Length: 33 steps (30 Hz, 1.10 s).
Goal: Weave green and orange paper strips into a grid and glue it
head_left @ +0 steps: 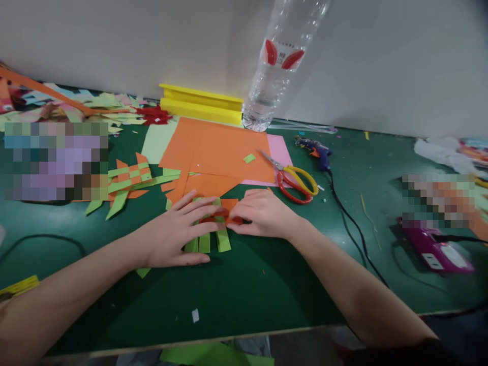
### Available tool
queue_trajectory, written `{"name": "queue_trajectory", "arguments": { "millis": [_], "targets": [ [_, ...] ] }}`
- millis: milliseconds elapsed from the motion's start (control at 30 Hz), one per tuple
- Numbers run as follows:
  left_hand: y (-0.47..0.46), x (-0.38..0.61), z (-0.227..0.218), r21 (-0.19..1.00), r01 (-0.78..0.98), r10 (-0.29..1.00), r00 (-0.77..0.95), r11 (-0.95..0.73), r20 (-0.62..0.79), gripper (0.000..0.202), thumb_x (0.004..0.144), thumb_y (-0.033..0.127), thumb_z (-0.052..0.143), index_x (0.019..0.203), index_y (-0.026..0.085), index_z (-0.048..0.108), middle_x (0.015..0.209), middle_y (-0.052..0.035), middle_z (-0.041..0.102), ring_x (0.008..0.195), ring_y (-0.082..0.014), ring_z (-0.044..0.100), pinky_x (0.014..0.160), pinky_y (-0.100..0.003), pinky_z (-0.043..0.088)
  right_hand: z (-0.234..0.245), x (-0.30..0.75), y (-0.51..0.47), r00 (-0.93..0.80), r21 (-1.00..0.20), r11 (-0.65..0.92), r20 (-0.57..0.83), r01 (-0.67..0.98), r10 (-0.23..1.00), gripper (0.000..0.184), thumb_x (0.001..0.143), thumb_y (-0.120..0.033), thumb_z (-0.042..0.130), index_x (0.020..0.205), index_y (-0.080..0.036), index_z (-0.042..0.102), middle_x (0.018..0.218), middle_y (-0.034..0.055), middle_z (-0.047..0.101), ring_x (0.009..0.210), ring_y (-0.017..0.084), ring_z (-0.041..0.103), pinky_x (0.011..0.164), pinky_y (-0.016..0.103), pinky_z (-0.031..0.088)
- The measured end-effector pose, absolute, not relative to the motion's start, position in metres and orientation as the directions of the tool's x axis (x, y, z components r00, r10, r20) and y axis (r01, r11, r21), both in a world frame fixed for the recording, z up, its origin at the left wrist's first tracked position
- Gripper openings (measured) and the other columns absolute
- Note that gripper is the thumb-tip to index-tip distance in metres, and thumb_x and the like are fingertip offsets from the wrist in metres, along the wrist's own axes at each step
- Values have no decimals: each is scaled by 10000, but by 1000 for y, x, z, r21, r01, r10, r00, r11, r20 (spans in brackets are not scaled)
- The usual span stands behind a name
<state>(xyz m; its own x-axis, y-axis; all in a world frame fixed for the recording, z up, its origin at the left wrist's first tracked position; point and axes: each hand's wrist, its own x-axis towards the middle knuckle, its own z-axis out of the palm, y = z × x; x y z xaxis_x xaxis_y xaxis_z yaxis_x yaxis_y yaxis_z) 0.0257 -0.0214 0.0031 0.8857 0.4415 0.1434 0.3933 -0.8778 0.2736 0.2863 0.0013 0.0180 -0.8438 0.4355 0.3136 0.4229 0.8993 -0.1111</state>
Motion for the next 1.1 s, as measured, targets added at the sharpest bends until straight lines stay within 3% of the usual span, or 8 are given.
{"name": "queue_trajectory", "arguments": {
  "millis": [100,200,300,467,567,767,1000,1100],
  "targets": [
    [-20,22,5,295,416,489,836,-860,248,433,982,444,433,1365,243,451,1474,-100,488,1401,-271,383,1197,-533,193,18,285,1,-786,-143,894,432,425,443,211,923,-316,568,778,-185,646,641,-26,680,530,88,506,614,260,386],
    [-17,17,7,275,543,608,713,-794,349,313,1004,278,365,1283,232,498,1299,-78,632,1234,-227,558,1152,-495,300,17,283,2,-756,-59,894,511,445,410,185,937,-286,535,843,-178,652,672,-10,683,579,103,542,651,272,422],
    [-13,14,7,240,660,696,618,-712,366,295,993,233,351,1235,214,519,1193,-83,681,1125,-237,620,1091,-505,377,14,284,5,-785,15,906,506,423,358,185,931,-292,530,958,-158,654,809,45,720,739,159,616,722,322,459],
    [-9,10,3,200,712,730,597,-673,333,303,975,251,376,1231,189,525,1195,-122,679,1106,-269,625,1039,-529,425,11,286,8,-819,-65,924,443,376,365,347,903,-395,585,1115,-122,625,1091,117,709,1006,225,631,833,373,496],
    [-9,10,1,197,714,730,594,-672,338,299,980,259,364,1210,211,549,1156,-102,700,1090,-264,633,1011,-520,451,9,286,7,-825,-74,938,457,338,333,301,889,-400,615,1048,-146,643,1044,99,715,998,210,627,863,372,495],
    [-10,10,1,224,698,724,590,-680,356,292,990,231,365,1214,235,552,1141,-75,705,1075,-253,635,1007,-512,454,9,283,6,-826,-113,943,458,311,328,162,880,-332,638,859,-171,654,876,48,726,827,168,637,771,320,506],
    [-12,14,4,400,687,795,533,-607,290,392,979,221,359,1365,232,427,1094,-72,696,1121,-267,606,984,-493,489,11,283,5,-799,-233,913,443,335,407,166,903,-299,588,838,-167,666,860,67,729,826,162,673,742,294,523],
    [-14,15,4,495,662,823,503,-563,263,388,982,249,368,1365,237,429,1163,-85,660,1072,-249,639,929,-453,538,10,283,5,-790,-272,901,437,338,429,147,892,-282,587,836,-172,668,856,65,730,829,162,676,740,301,530]
  ]
}}
